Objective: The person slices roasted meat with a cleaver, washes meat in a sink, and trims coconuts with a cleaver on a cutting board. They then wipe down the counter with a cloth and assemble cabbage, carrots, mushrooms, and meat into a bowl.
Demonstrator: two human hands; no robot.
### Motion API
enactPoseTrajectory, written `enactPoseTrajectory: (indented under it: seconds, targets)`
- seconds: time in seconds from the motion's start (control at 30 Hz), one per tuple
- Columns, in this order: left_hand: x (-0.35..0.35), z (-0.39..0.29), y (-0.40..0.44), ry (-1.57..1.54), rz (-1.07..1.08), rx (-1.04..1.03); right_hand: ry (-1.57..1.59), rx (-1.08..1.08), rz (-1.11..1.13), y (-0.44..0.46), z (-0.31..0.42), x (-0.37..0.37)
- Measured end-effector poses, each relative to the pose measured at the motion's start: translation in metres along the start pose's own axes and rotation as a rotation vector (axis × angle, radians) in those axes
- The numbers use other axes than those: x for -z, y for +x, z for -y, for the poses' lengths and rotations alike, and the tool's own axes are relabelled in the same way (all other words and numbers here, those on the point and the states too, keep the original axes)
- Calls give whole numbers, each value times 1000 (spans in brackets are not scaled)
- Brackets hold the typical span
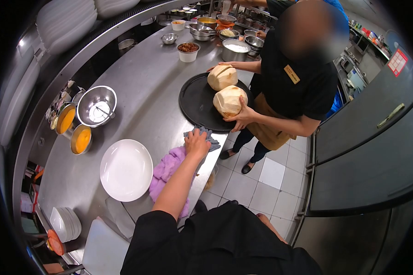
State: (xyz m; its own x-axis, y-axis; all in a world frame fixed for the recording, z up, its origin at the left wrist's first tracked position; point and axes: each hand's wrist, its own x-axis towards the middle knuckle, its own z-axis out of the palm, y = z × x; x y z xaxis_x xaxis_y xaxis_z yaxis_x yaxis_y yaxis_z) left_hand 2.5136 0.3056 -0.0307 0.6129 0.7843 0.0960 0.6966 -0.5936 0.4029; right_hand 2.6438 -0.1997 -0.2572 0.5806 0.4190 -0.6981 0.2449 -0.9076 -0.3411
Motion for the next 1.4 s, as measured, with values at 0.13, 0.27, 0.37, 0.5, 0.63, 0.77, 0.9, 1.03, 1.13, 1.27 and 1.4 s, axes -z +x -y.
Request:
enactPoseTrajectory:
  seconds: [0.13, 0.27, 0.37, 0.5, 0.63, 0.77, 0.9, 1.03, 1.13, 1.27, 1.4]
  targets:
    - [1, 0, 0, -3, 14, 6, -17, 34, -9, 1, -1, 0]
    - [2, -1, 0, 2, 12, 4, -26, 33, -4, 3, -2, 1]
    - [3, -1, 0, -3, 2, -1, -23, 23, 1, 0, 3, 4]
    - [2, -2, 1, 5, 16, 11, -5, -4, 19, 0, 4, 3]
    - [2, -3, 1, 4, 18, 13, -15, 10, 10, 1, 4, 3]
    - [2, -4, 0, 5, 3, 6, -31, 13, 19, 4, 3, 4]
    - [2, -3, -1, 14, -12, -7, -13, 19, 17, 5, 1, 1]
    - [1, -2, -1, 24, -19, -5, -29, 19, 16, 1, 6, 5]
    - [2, -3, 0, 30, 1, 8, -23, 24, 6, 5, 4, 2]
    - [1, -1, 0, 40, 4, 7, -13, 36, 7, 2, 7, 5]
    - [2, 0, 1, 30, 4, 4, 28, 24, 4, -11, 19, 14]
